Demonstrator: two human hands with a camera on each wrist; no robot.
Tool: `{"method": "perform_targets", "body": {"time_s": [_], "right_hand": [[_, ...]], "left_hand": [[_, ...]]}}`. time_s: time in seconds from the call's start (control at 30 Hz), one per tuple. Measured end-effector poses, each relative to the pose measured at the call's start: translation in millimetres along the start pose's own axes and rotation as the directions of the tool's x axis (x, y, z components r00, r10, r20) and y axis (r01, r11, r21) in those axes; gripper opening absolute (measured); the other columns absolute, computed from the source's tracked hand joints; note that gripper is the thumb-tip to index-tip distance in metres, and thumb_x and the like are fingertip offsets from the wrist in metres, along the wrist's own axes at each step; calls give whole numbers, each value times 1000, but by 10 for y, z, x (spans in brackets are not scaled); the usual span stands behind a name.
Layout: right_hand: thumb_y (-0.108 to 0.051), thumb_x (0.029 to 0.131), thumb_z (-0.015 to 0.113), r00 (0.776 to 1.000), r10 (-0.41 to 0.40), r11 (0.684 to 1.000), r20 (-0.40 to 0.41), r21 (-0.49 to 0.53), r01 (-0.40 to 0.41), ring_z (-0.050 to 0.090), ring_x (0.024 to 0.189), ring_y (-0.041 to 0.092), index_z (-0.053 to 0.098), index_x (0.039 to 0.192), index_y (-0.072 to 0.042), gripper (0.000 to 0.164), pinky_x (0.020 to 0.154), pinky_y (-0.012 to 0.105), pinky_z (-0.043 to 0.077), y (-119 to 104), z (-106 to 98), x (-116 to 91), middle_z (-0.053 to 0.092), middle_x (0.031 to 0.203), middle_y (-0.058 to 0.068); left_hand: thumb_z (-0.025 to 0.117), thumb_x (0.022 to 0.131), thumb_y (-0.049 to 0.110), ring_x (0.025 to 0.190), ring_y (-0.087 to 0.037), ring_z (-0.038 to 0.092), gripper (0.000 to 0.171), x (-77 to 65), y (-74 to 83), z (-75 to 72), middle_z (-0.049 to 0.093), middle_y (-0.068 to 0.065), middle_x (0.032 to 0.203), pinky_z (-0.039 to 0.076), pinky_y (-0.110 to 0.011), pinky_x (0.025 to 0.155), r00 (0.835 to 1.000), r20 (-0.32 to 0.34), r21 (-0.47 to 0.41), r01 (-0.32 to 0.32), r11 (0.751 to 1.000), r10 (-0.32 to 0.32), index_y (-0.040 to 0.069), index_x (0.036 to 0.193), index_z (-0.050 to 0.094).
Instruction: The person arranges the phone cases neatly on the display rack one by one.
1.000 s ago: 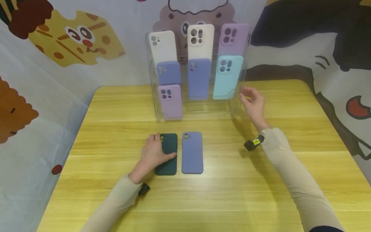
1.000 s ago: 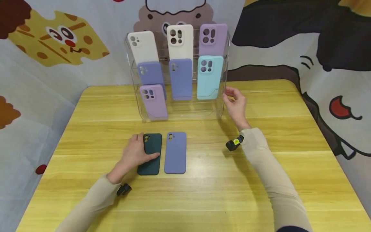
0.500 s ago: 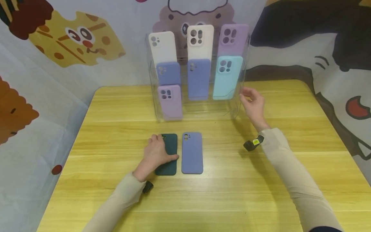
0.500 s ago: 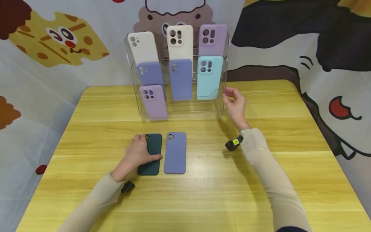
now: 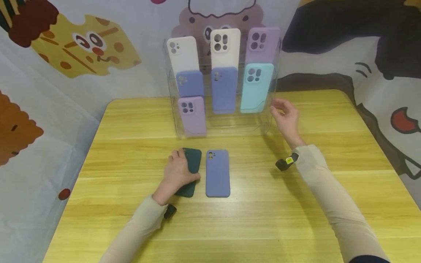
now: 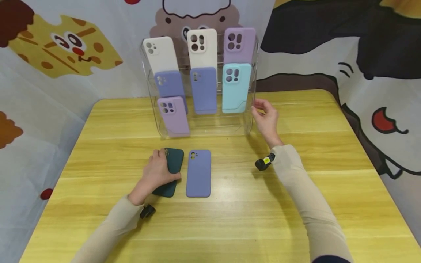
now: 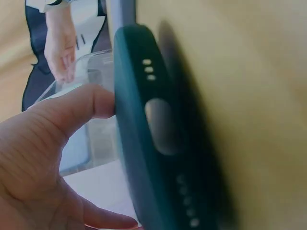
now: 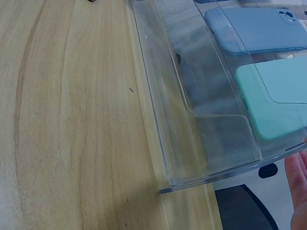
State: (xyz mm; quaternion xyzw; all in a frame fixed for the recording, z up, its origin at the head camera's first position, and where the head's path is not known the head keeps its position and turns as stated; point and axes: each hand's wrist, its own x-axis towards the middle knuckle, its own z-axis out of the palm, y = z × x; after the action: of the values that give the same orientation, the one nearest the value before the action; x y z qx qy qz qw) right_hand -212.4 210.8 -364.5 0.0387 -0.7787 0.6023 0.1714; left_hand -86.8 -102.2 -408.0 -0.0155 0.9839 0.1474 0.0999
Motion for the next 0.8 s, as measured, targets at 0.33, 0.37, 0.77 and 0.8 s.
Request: {"method": "perform_targets", "body": {"time_s": [0.33, 0.37, 0.77, 0.8], "right_hand": [[7, 85, 58, 1000, 9, 1000, -4, -7, -9, 59, 89, 5, 57, 112, 15, 28, 84, 18, 53, 19, -11, 9, 62, 104, 18], [7, 85, 57, 1000, 10, 1000, -3, -5, -10, 59, 88, 5, 57, 112, 15, 28, 85, 18, 53, 20, -10, 10, 62, 104, 19], [7, 85, 58, 1000, 17, 1000, 23, 2, -17, 58, 86, 1, 57, 112, 15, 28, 83, 15, 53, 35, -24, 36, 62, 98, 3], [7, 86, 58, 999, 20, 1000, 25, -1, -20, 59, 87, 2, 57, 112, 15, 28, 84, 17, 53, 32, -27, 36, 62, 99, 4]], "left_hand": [[81, 64, 44, 113, -36, 46, 106, 111, 245, -177, 35, -25, 136, 58, -41, 59, 976, -202, -125, -114, 986, 87, -9, 139, 30], [81, 64, 43, 112, -36, 47, 105, 125, 279, -194, 36, -25, 136, 58, -41, 61, 970, -223, -136, -131, 982, 98, -9, 140, 29], [81, 65, 37, 115, -34, 45, 105, 373, 660, -253, 36, -23, 135, 54, -43, 84, 891, -436, -252, -255, 933, 126, -6, 142, 24], [81, 66, 37, 116, -34, 44, 104, 402, 698, -264, 36, -23, 136, 53, -43, 86, 883, -453, -261, -265, 928, 124, -6, 143, 24]]}}
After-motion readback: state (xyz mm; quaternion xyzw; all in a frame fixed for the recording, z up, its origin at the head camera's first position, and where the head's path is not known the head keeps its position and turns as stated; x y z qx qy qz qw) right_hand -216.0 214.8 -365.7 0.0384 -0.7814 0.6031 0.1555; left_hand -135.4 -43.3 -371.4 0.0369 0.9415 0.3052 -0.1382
